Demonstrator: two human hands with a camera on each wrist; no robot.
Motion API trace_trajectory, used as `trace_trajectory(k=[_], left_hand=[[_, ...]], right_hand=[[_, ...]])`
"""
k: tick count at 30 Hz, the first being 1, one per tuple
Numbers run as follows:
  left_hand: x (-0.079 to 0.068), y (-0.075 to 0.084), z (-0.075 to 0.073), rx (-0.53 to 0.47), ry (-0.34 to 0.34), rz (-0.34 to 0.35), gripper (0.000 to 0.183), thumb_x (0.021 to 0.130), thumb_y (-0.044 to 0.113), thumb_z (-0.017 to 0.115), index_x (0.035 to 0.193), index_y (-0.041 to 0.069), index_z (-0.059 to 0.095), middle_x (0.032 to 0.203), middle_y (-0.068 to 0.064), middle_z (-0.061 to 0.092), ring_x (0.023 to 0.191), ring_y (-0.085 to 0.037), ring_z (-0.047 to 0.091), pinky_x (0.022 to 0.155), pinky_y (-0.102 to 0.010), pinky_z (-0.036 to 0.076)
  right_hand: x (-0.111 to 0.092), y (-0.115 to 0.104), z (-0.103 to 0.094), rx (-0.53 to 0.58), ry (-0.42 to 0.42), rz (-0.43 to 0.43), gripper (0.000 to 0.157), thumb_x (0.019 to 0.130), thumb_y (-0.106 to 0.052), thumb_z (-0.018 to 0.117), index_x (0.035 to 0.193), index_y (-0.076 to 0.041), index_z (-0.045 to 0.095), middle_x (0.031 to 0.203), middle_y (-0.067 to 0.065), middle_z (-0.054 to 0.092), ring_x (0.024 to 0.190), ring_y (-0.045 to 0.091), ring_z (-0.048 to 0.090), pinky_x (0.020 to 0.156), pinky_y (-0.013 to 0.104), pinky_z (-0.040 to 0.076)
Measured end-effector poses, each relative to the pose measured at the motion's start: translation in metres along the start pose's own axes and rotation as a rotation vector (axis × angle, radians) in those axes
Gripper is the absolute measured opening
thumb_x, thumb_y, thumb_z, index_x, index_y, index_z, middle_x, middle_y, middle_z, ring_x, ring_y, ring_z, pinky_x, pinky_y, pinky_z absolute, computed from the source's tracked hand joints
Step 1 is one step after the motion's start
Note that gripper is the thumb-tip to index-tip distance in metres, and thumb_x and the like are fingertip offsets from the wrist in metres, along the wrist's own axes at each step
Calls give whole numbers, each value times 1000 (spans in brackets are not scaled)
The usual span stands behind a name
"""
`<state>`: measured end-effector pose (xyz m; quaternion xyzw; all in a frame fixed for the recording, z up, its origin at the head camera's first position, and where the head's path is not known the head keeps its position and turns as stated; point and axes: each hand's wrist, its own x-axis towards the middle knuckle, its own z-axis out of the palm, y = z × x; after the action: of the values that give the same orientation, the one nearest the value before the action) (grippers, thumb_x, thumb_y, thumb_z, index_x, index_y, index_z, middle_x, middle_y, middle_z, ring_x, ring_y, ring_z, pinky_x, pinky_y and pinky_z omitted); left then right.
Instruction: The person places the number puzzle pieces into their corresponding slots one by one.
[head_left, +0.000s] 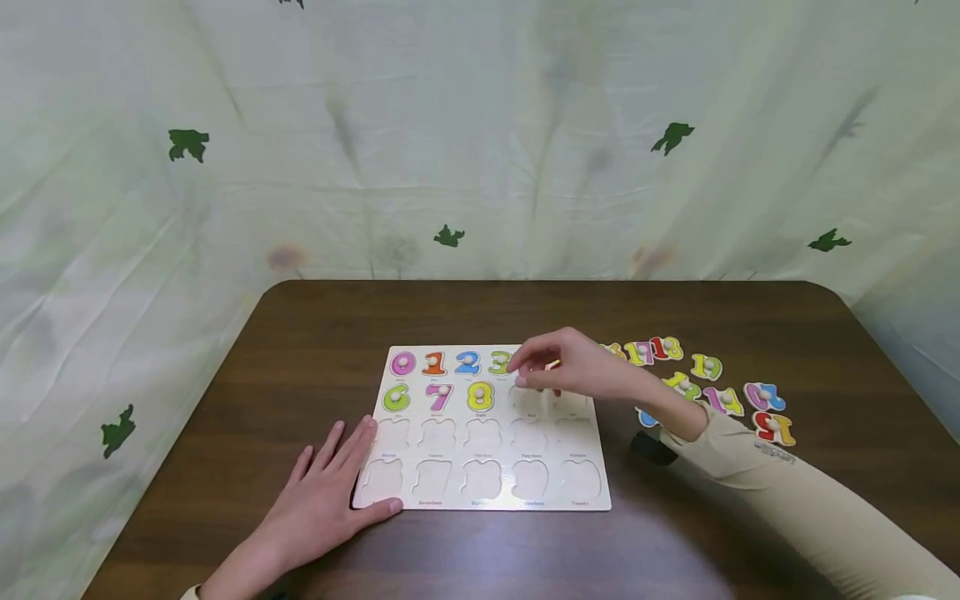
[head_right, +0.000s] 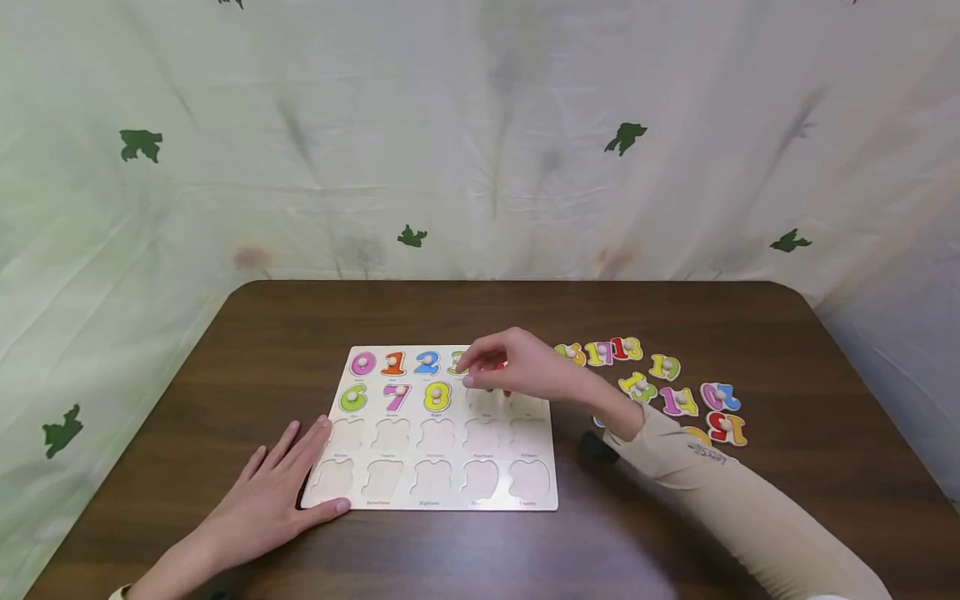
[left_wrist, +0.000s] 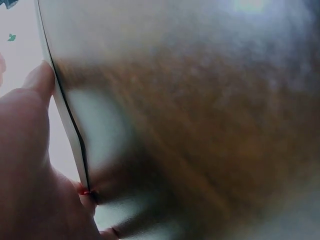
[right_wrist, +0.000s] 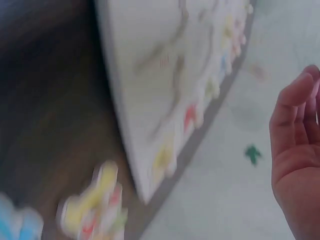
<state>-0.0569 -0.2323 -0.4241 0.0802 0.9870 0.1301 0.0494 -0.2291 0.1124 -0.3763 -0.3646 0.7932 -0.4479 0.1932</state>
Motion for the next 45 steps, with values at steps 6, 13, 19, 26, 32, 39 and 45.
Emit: trace_trajectory(k=[6, 13, 19, 26, 32, 39, 45], left_hand=[[1, -2, 1, -2, -6, -3, 112, 77, 85, 48, 157, 11, 24, 161, -7, 25, 147, -39, 13, 109, -65, 14], [2, -2, 3, -3, -11, 3, 112, 76, 85, 48, 157, 11, 24, 161, -8, 25, 146, -41, 14, 108, -66, 15], [2, -2, 2, -4, -10, 6, 112, 77, 85, 49, 157, 12, 24, 161, -9, 25, 146, -41, 14, 108, -66, 15], [2, -3, 3, 1, -7, 8, 111, 77, 84, 49, 158, 12, 23, 161, -8, 24, 146, -40, 14, 108, -67, 15], [2, -3, 4, 6, -6, 10, 112, 77, 85, 48, 158, 12, 22, 161, -9, 24, 146, -40, 14, 107, -67, 15], [1, -4, 4, 6, -2, 14, 111, 77, 84, 49, 158, 12, 22, 161, -8, 24, 146, -40, 14, 107, -67, 16], [2, -4, 4, 8, -7, 14, 111, 77, 84, 49, 158, 12, 21, 161, -8, 23, 146, -40, 13, 107, -67, 15]], right_hand=[[-47, -4, -33, 5, 57, 69, 16, 91, -22, 72, 106, -16, 73, 93, 10, 69, 75, 40, 61, 56, 40, 54], [-106, 2, -60, -82, 127, 166, 15, 92, -22, 72, 106, -20, 72, 98, 6, 69, 73, 34, 63, 58, 33, 54], [-150, 17, -74, -237, 163, 238, 15, 92, -20, 72, 105, -15, 72, 92, 3, 69, 69, 20, 62, 59, 28, 52], [-202, 44, -84, -391, 205, 255, 8, 91, -20, 73, 99, -19, 73, 88, -9, 70, 73, 7, 60, 64, 24, 50], [-235, 65, -77, -400, 257, 327, 7, 88, -23, 75, 94, -22, 72, 78, -13, 66, 68, 6, 59, 59, 24, 48], [-246, 76, -61, -393, 344, 381, 16, 85, -24, 78, 99, -20, 71, 79, -13, 66, 69, 5, 59, 55, 24, 45], [-243, 77, -57, -455, 396, 362, 14, 84, -26, 80, 95, -24, 71, 76, -14, 63, 66, 5, 56, 52, 24, 43]])
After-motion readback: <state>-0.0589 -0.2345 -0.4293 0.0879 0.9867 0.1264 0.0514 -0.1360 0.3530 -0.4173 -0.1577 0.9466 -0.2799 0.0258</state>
